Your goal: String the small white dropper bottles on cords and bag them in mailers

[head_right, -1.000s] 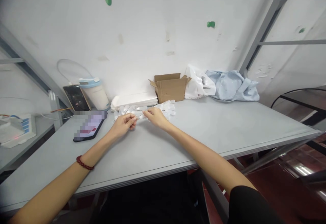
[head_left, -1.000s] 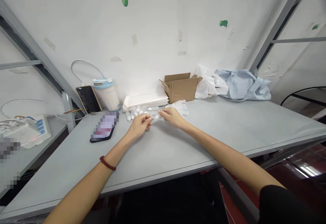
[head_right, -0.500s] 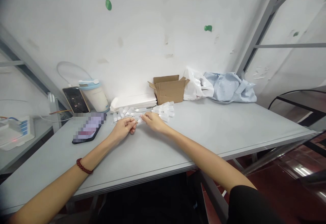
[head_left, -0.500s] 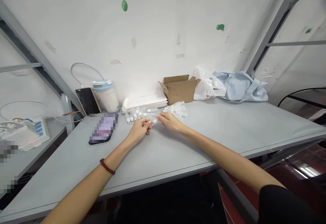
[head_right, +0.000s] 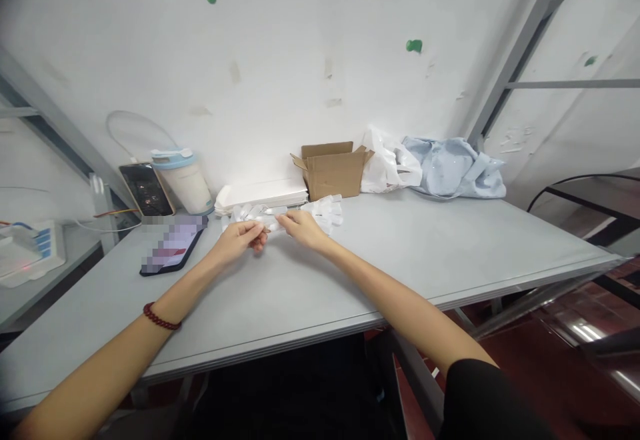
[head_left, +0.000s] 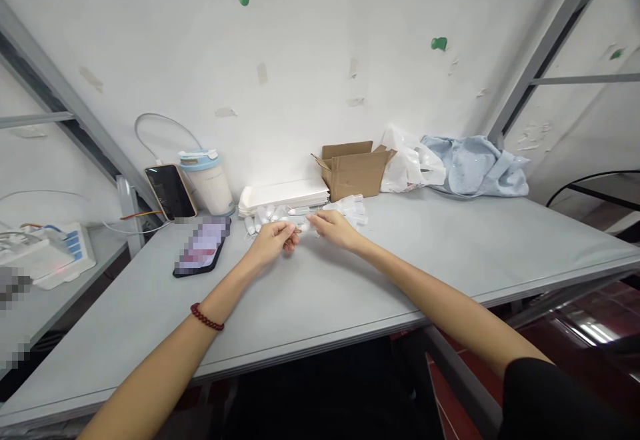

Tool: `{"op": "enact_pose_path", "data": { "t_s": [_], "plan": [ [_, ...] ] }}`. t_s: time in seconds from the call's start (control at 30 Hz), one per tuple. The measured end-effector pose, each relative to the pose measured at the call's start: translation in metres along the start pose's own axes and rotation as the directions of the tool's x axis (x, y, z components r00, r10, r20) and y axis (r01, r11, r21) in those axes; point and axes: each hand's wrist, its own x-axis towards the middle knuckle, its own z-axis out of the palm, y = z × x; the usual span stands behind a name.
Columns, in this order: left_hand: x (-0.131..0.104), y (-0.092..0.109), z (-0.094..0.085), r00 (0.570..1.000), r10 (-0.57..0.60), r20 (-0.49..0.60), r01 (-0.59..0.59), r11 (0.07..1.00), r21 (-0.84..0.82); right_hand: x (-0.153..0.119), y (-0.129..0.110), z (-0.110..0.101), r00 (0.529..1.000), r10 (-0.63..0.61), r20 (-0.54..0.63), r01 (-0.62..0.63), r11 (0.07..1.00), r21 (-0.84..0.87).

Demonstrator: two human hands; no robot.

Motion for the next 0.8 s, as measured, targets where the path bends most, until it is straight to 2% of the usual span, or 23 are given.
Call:
{"op": "enact_pose_path", "data": {
  "t_s": [0.1,0.3,0.47,0.8],
  "plan": [
    [0.002,0.004,-0.004,1.000,-0.005,-0.010,0.005,1.000,-0.014,0.001,-0.002,-0.002,1.000,0.009,-0.009,-0.009,0.999,0.051],
    [-0.002,0.011,-0.004,1.000,0.025,0.004,-0.025,0.994,0.107,0.001,-0.001,-0.003,1.000,0.020,-0.009,-0.019,0.997,0.074],
    [0.001,0.011,-0.004,0.999,0.038,-0.031,-0.032,0.985,0.169,0.005,-0.002,-0.004,1.000,0.029,-0.002,-0.029,0.998,0.060],
    [0.005,0.010,-0.005,0.998,0.036,-0.057,-0.027,0.989,0.144,0.010,-0.007,-0.007,0.999,0.032,-0.022,-0.032,0.999,0.015]
  ]
}}
